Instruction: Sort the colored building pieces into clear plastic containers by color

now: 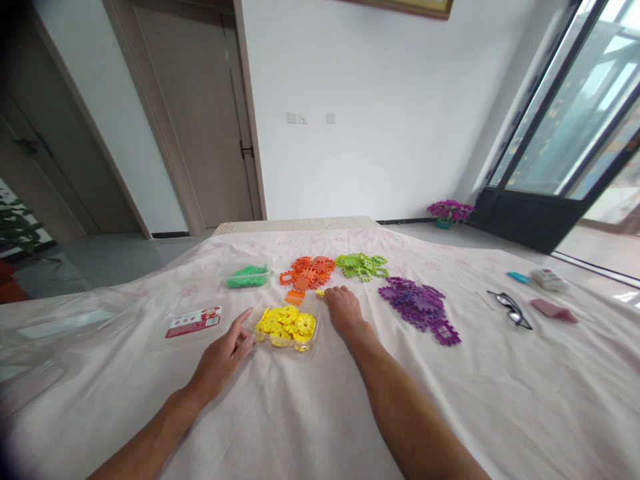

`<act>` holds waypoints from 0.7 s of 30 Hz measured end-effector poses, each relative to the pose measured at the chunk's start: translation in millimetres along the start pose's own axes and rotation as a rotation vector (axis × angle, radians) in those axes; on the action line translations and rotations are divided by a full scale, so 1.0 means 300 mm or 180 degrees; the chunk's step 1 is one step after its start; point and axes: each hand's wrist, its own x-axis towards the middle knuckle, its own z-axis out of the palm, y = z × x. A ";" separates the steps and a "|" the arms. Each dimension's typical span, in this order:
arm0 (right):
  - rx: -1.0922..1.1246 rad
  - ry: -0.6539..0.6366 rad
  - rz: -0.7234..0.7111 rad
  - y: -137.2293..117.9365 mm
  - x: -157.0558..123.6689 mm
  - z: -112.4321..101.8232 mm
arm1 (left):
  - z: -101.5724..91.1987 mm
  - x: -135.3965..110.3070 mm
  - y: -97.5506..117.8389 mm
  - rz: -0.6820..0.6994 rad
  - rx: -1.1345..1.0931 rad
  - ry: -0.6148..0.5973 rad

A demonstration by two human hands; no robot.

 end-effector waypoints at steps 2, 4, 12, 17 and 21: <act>0.0088 0.0119 0.0082 0.014 0.003 0.008 | 0.002 0.000 0.000 0.0012 0.0006 0.0018; 0.0202 0.0234 0.0233 0.032 0.007 0.018 | 0.003 0.001 0.000 0.0019 0.0007 0.0011; 0.0789 0.0725 0.0568 0.077 0.019 0.049 | -0.001 -0.003 0.002 0.0014 -0.0005 0.0008; 0.0980 0.1138 0.0449 0.057 0.014 0.043 | -0.003 -0.003 0.007 0.0002 -0.0006 -0.0034; 0.1032 0.1402 0.0298 0.030 0.002 0.023 | -0.002 -0.001 0.004 0.0031 0.0022 -0.0014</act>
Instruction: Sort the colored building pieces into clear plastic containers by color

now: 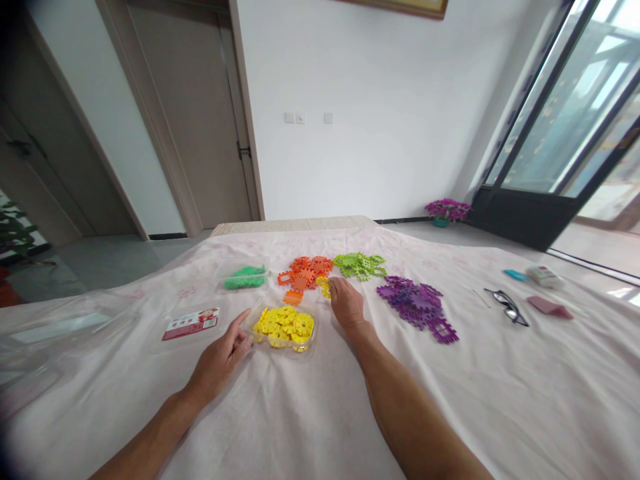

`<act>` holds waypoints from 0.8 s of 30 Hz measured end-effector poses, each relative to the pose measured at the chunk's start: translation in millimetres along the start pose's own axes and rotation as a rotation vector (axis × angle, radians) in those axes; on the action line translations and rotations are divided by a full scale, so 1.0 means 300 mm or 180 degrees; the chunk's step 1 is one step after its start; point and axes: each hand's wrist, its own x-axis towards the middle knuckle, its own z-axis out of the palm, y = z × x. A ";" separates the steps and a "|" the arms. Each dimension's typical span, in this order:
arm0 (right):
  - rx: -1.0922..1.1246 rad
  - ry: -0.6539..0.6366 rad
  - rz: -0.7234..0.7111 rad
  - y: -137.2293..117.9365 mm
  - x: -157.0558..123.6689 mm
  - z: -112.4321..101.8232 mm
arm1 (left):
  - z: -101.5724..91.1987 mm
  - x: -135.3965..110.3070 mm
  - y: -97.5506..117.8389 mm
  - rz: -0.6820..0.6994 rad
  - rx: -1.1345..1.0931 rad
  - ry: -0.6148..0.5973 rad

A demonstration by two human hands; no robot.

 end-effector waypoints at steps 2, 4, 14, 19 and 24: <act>0.0092 0.0024 -0.0128 -0.014 -0.003 -0.007 | 0.001 0.001 -0.002 0.0001 -0.0015 -0.0008; 0.0167 -0.0023 -0.0249 -0.024 -0.005 -0.010 | 0.001 0.001 -0.003 -0.0009 -0.0031 -0.0020; 0.0233 -0.0399 -0.0549 -0.039 -0.018 0.000 | 0.002 -0.001 -0.009 -0.0011 -0.0057 -0.0016; 0.0194 -0.0459 -0.0680 -0.046 -0.022 -0.008 | 0.002 0.000 -0.011 0.0023 -0.0037 -0.0009; 0.0135 -0.0671 -0.0745 -0.060 -0.026 -0.019 | 0.003 0.002 -0.010 -0.0002 -0.0023 0.0005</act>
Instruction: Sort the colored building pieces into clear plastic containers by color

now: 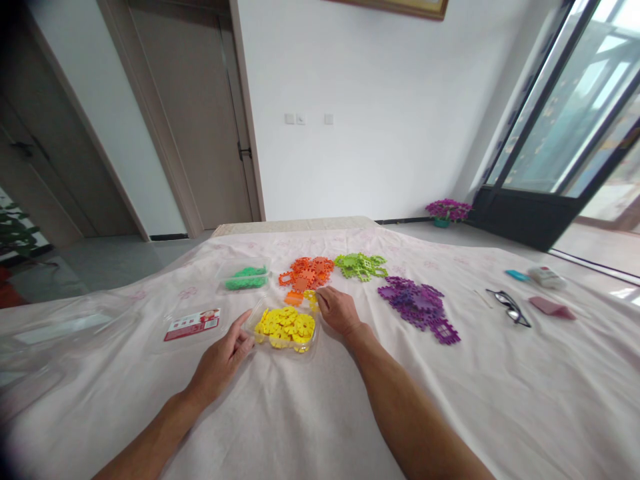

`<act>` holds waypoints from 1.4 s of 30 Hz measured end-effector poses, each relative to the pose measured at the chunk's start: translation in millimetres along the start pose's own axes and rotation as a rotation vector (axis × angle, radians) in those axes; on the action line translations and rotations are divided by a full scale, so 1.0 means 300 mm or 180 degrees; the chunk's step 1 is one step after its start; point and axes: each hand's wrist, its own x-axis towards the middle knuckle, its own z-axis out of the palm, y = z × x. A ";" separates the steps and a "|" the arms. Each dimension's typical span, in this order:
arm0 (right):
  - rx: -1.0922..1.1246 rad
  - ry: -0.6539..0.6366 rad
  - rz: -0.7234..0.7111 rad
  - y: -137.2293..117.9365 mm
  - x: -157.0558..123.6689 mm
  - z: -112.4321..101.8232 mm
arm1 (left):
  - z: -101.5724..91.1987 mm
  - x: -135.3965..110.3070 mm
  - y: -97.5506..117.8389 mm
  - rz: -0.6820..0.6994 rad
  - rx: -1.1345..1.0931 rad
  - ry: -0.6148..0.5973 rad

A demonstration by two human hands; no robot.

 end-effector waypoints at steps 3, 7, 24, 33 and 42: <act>0.0011 -0.0086 0.0006 -0.003 -0.001 -0.001 | 0.000 -0.001 0.001 -0.0004 0.0007 0.0003; 0.0044 -0.0075 -0.0002 0.002 -0.003 0.006 | -0.001 -0.002 0.000 -0.0022 0.0003 -0.0017; 0.0317 -0.0237 0.0069 0.007 -0.004 0.015 | -0.001 -0.005 0.001 -0.0036 -0.0032 0.0022; 0.0359 -0.0663 0.0127 0.025 0.003 0.020 | 0.000 0.000 -0.001 0.0000 -0.0037 0.0011; 0.0366 -0.0936 0.0195 0.027 0.019 0.014 | -0.001 -0.001 0.003 -0.0013 -0.0022 -0.0008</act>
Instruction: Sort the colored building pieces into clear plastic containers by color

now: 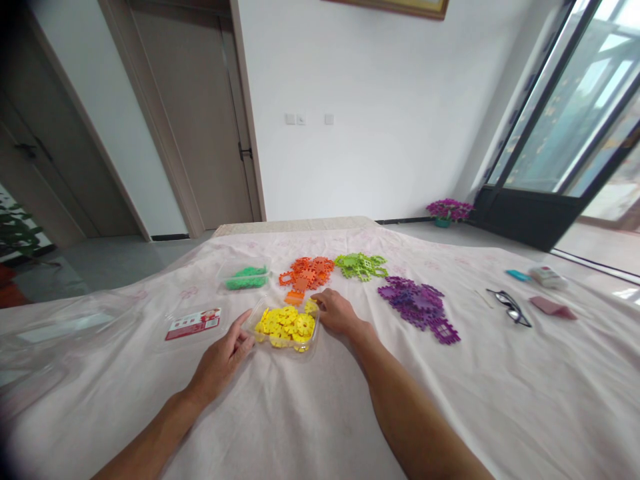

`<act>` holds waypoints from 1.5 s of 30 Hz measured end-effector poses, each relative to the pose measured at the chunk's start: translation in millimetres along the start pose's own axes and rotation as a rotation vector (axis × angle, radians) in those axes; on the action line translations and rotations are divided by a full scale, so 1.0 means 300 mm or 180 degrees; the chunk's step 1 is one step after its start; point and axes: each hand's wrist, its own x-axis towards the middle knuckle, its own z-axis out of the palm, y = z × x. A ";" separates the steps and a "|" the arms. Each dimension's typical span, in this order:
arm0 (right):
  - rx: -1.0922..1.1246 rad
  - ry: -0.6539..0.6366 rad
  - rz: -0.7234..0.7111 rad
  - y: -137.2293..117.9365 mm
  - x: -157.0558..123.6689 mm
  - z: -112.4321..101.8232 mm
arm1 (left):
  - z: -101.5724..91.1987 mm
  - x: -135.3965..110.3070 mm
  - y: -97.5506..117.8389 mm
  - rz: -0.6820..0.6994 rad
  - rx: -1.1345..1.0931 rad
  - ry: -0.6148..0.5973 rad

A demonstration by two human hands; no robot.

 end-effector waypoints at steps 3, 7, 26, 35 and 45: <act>-0.0032 -0.0061 -0.0072 0.000 0.002 0.003 | 0.001 -0.001 -0.001 -0.0004 -0.0019 -0.0011; -0.0046 -0.0001 0.0289 0.000 0.000 0.016 | 0.001 -0.002 -0.003 -0.0026 -0.0020 -0.0021; 0.0393 0.0242 0.0707 0.015 0.019 0.043 | 0.001 -0.006 -0.005 -0.0026 -0.0018 -0.0012; 0.1645 0.1734 0.0663 0.002 0.040 0.058 | -0.002 -0.002 -0.001 -0.0013 -0.0001 -0.0029; 0.1471 0.1161 0.0007 -0.116 0.018 0.002 | 0.000 0.000 -0.006 0.0003 0.0008 -0.0014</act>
